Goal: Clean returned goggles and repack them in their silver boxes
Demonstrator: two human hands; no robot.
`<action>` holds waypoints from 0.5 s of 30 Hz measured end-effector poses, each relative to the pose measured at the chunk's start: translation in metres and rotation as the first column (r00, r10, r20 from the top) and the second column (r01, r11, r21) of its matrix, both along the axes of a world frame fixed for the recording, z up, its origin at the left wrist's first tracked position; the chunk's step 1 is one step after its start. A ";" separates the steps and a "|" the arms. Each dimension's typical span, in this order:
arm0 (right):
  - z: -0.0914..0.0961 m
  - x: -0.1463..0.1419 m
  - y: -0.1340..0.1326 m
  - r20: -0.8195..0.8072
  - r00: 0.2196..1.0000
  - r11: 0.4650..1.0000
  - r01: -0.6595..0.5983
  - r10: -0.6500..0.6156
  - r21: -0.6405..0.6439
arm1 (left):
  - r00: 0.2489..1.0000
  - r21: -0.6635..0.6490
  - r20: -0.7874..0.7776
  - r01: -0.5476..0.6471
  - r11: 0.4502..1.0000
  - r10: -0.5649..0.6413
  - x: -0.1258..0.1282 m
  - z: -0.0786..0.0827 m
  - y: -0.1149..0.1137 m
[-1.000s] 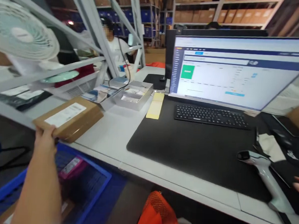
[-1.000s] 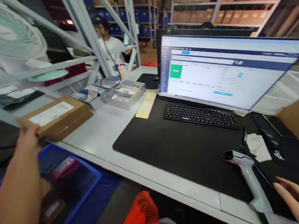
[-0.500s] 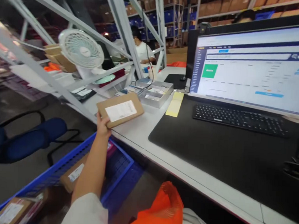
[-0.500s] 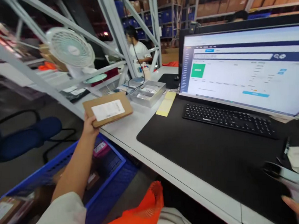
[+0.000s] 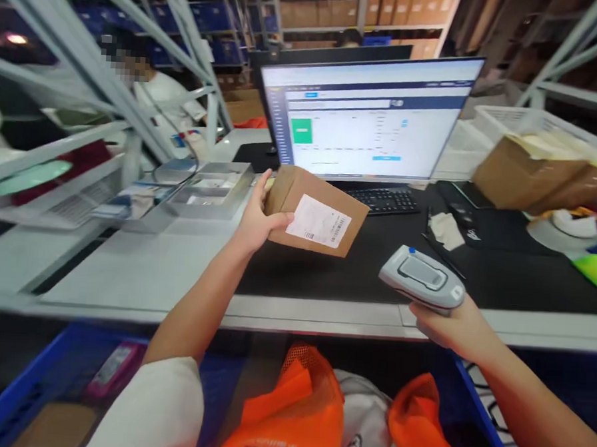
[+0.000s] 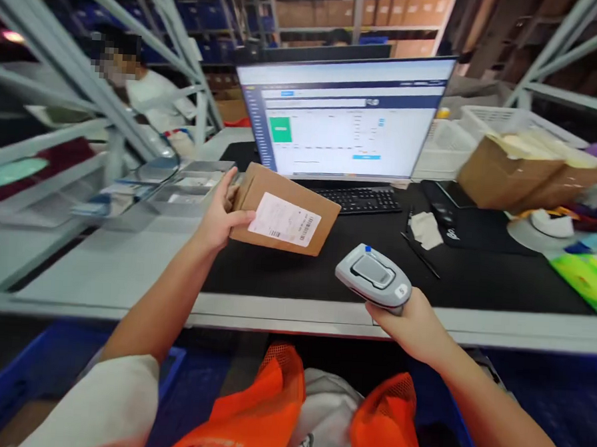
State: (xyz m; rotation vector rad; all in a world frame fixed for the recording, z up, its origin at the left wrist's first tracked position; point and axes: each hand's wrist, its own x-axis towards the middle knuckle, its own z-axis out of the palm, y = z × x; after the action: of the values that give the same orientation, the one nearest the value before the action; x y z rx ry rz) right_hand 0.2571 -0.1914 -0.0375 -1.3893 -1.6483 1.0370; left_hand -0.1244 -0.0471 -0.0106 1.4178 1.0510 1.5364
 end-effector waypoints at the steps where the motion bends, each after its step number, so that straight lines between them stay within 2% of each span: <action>1: 0.004 0.001 -0.003 0.010 1.000 1.000 0.007 -0.007 -0.012 | 0.999 -0.019 0.040 0.007 1.000 -0.007 0.012 -0.007 0.007; 5: 0.010 0.030 -0.015 0.075 0.990 0.993 0.118 -0.116 -0.029 | 0.978 -0.111 0.205 -0.002 0.994 0.025 0.033 -0.039 0.018; 7: 0.005 0.057 -0.010 0.137 0.962 0.966 0.247 -0.236 -0.072 | 0.954 -0.170 0.291 -0.021 0.985 0.071 0.034 -0.053 0.016; 8: 0.001 0.075 -0.002 0.181 0.934 0.937 0.331 -0.309 -0.111 | 0.937 -0.203 0.337 -0.025 0.979 0.094 0.033 -0.059 0.014; 10: -0.011 0.114 0.024 0.284 0.815 0.813 0.560 -0.506 -0.161 | 0.891 -0.277 0.432 -0.016 0.961 0.139 0.033 -0.069 0.013; 12: -0.027 0.156 0.058 0.264 0.749 0.712 0.661 -0.608 -0.237 | 0.830 -0.375 0.517 0.001 0.927 0.209 0.035 -0.074 0.012; 14: -0.046 0.198 0.088 0.118 0.738 0.685 0.665 -0.665 -0.297 | 0.770 -0.486 0.571 0.037 0.873 0.285 0.040 -0.074 0.009; 15: -0.055 0.216 0.098 0.110 0.750 0.702 0.652 -0.652 -0.287 | 0.750 -0.534 0.582 0.062 0.843 0.314 0.043 -0.073 0.007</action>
State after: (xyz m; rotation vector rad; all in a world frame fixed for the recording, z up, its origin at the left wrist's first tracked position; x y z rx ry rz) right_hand 0.4727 -0.0932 -0.0928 -1.9822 -0.8555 0.8685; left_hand -0.0817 -0.0398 -0.0839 0.3601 1.0155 1.5060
